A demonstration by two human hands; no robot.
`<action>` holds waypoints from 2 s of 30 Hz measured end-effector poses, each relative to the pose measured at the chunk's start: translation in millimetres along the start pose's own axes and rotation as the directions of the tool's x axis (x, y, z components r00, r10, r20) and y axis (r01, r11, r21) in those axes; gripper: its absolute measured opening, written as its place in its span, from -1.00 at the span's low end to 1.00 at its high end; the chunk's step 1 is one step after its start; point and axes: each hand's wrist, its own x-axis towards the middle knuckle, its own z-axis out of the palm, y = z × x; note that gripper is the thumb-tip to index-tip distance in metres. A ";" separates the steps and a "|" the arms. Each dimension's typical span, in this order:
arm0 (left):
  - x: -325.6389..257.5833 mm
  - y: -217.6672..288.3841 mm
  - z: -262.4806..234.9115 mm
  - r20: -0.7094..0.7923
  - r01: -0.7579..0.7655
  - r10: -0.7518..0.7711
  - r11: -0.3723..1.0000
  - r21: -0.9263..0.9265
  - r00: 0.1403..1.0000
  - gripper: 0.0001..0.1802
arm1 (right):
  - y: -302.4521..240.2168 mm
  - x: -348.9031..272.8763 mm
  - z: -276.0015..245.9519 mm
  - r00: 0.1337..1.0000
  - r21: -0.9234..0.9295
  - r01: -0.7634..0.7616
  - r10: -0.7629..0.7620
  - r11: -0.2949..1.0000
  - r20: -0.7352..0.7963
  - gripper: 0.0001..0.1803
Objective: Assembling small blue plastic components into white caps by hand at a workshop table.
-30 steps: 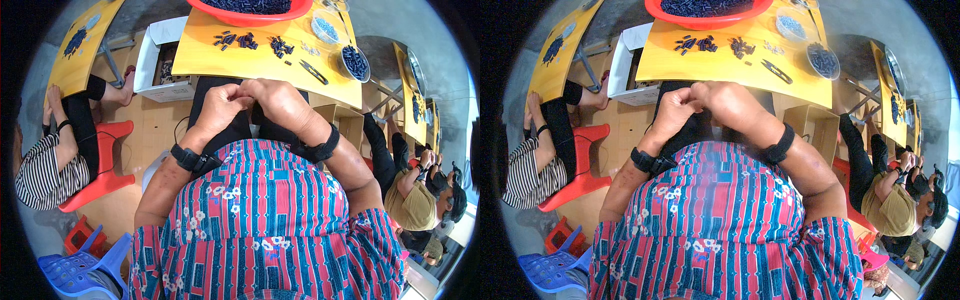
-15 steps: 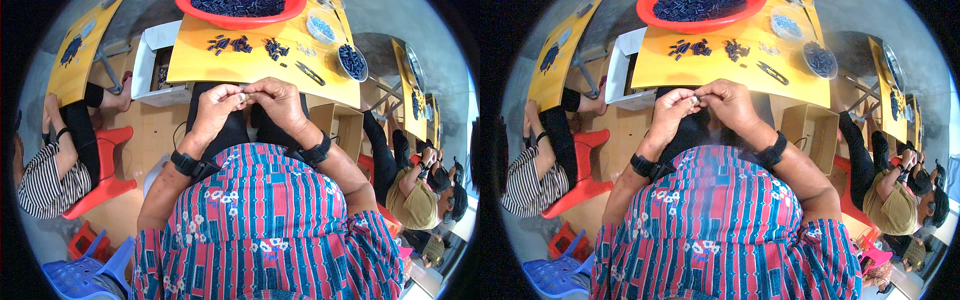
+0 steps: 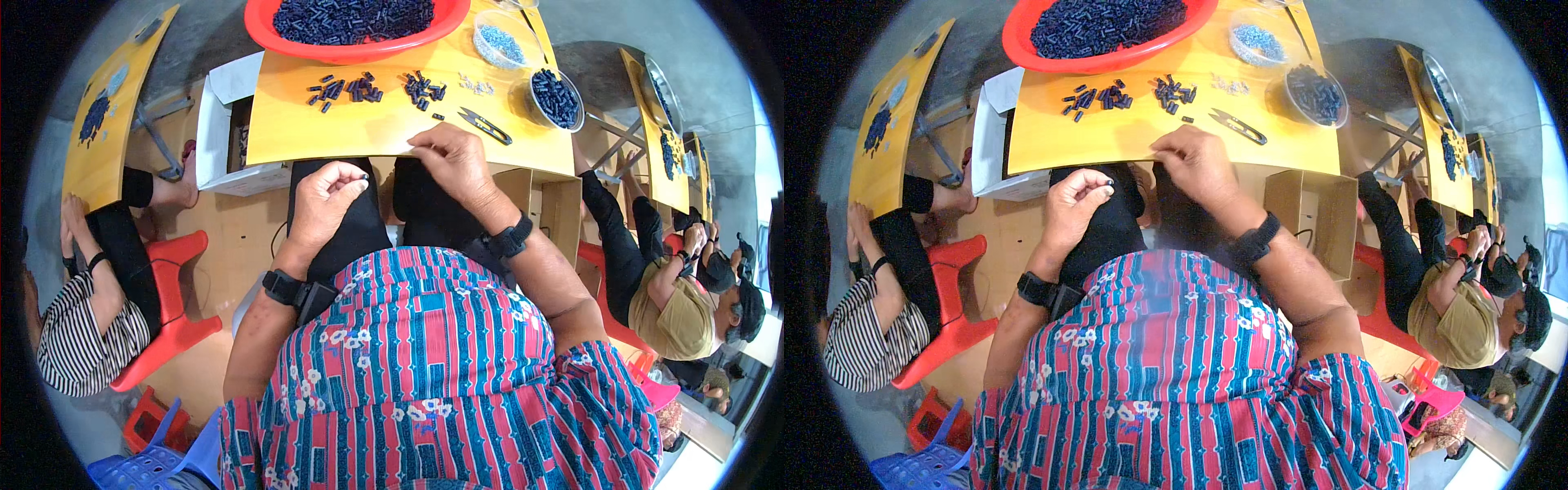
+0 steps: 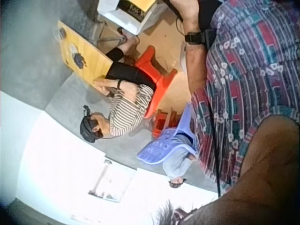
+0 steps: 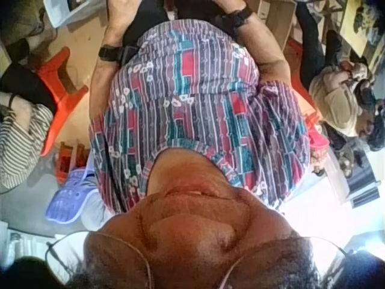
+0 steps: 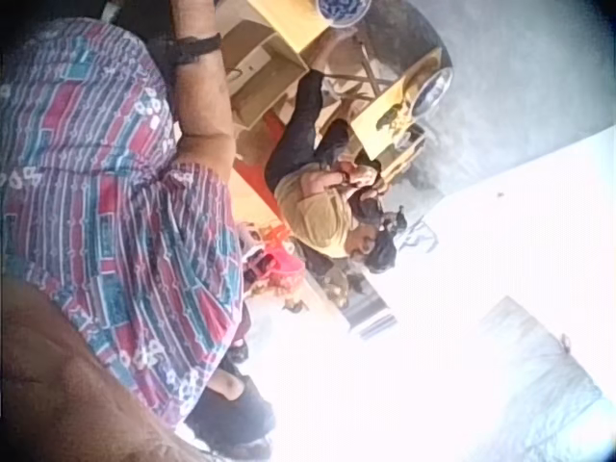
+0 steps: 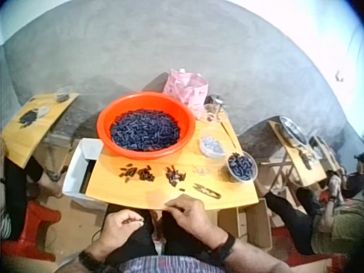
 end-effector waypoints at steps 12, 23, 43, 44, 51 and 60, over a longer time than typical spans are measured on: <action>-0.6 -14.0 -2.2 0.039 0.016 -0.008 0.978 -0.206 0.999 -0.91 | 32.0 27.1 -16.3 0.979 -0.348 -0.127 0.062 0.929 -0.193 -0.87; -4.7 -7.9 -4.8 0.061 0.028 -0.011 0.958 -0.284 0.998 -0.91 | 23.6 28.1 2.2 0.975 -0.336 -0.012 -0.064 0.942 -0.212 -0.93; -5.3 -2.8 -1.1 0.030 0.052 -0.045 0.937 -0.346 0.999 -0.89 | 33.2 61.6 -31.0 0.964 -0.426 -0.199 0.099 0.883 -0.246 -0.84; -5.3 -3.2 -1.0 0.031 0.052 -0.044 0.939 -0.341 0.999 -0.89 | 34.8 62.9 -30.8 0.965 -0.425 -0.208 0.115 0.881 -0.235 -0.83; -4.6 -7.0 -2.5 0.042 0.030 -0.019 0.954 -0.298 0.999 -0.90 | 35.2 65.1 -27.2 0.970 -0.418 -0.195 0.112 0.887 -0.215 -0.86; 0.1 -16.6 -0.2 0.016 0.010 -0.005 0.948 -0.317 1.000 -0.91 | 15.2 43.8 -37.9 0.974 0.374 -0.178 0.217 0.910 -0.065 -0.89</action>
